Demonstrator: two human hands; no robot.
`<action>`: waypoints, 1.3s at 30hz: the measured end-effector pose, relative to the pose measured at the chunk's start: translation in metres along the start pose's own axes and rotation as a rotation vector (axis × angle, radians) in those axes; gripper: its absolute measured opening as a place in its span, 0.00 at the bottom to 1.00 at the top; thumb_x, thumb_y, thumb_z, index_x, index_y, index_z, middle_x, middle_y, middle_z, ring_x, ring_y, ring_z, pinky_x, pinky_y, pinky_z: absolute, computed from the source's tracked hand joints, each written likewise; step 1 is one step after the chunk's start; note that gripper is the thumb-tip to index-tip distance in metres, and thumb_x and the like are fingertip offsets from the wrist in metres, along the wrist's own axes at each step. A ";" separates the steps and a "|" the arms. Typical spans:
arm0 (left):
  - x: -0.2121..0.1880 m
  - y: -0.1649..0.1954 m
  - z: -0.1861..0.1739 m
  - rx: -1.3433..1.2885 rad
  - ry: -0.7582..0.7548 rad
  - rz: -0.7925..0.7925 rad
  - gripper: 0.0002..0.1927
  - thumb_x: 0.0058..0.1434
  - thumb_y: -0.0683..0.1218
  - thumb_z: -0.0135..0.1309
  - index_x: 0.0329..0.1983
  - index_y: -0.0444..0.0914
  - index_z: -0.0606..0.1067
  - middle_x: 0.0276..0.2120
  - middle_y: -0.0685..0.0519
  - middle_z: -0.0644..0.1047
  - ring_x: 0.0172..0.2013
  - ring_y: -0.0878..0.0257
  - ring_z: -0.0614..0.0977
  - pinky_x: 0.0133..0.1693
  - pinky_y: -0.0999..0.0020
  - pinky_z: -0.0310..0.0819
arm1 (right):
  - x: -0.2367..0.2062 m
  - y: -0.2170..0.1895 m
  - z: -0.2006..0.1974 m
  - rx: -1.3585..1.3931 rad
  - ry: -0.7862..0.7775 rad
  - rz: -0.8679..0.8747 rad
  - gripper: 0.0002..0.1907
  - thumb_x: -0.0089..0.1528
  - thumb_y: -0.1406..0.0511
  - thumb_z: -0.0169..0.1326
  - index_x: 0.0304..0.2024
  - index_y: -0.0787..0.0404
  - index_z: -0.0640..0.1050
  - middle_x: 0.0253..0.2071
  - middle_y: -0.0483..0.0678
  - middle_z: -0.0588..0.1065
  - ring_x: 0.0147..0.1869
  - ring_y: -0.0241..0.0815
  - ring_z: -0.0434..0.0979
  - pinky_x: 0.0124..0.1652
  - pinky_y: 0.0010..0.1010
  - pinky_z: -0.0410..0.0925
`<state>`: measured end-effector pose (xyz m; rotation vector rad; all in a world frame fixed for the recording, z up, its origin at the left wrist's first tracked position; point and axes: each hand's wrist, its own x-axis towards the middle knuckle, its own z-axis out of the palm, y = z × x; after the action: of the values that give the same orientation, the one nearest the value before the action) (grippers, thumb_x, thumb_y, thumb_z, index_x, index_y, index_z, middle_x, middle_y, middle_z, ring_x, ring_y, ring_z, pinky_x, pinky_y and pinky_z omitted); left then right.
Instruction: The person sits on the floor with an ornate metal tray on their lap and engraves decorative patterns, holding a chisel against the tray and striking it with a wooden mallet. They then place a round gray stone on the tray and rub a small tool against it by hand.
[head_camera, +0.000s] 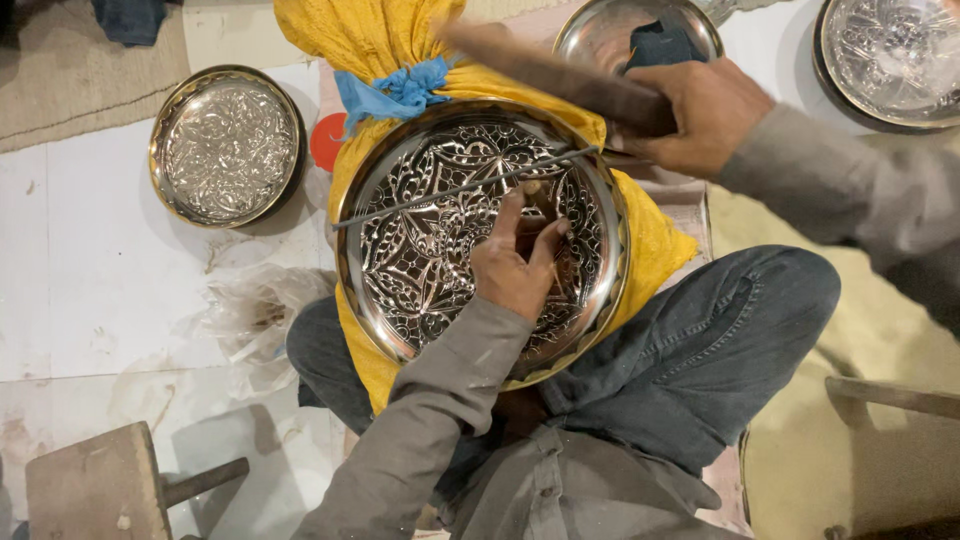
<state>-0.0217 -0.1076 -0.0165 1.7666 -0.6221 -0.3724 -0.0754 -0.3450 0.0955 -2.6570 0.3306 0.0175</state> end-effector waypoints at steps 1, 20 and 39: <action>0.000 -0.001 0.000 0.011 0.012 0.028 0.23 0.65 0.45 0.62 0.62 0.43 0.72 0.35 0.49 0.86 0.34 0.62 0.89 0.36 0.67 0.82 | 0.004 0.000 0.001 -0.153 -0.014 -0.019 0.19 0.58 0.56 0.64 0.49 0.55 0.79 0.32 0.57 0.79 0.35 0.59 0.81 0.35 0.49 0.70; 0.007 -0.005 0.000 0.149 0.014 0.119 0.25 0.63 0.47 0.65 0.62 0.45 0.71 0.34 0.48 0.85 0.32 0.59 0.89 0.35 0.66 0.82 | 0.020 0.007 0.021 -0.219 -0.006 -0.168 0.26 0.54 0.57 0.67 0.54 0.54 0.80 0.37 0.56 0.81 0.40 0.61 0.81 0.38 0.48 0.72; 0.011 -0.005 -0.006 0.085 -0.096 0.093 0.26 0.63 0.47 0.62 0.65 0.47 0.71 0.32 0.49 0.86 0.30 0.60 0.89 0.34 0.66 0.82 | 0.011 0.014 0.025 0.258 0.016 -0.071 0.24 0.57 0.59 0.61 0.56 0.56 0.78 0.34 0.50 0.81 0.35 0.53 0.84 0.38 0.46 0.74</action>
<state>-0.0080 -0.1085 -0.0190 1.8016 -0.7961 -0.3727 -0.0666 -0.3487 0.0666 -2.4123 0.2266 -0.0646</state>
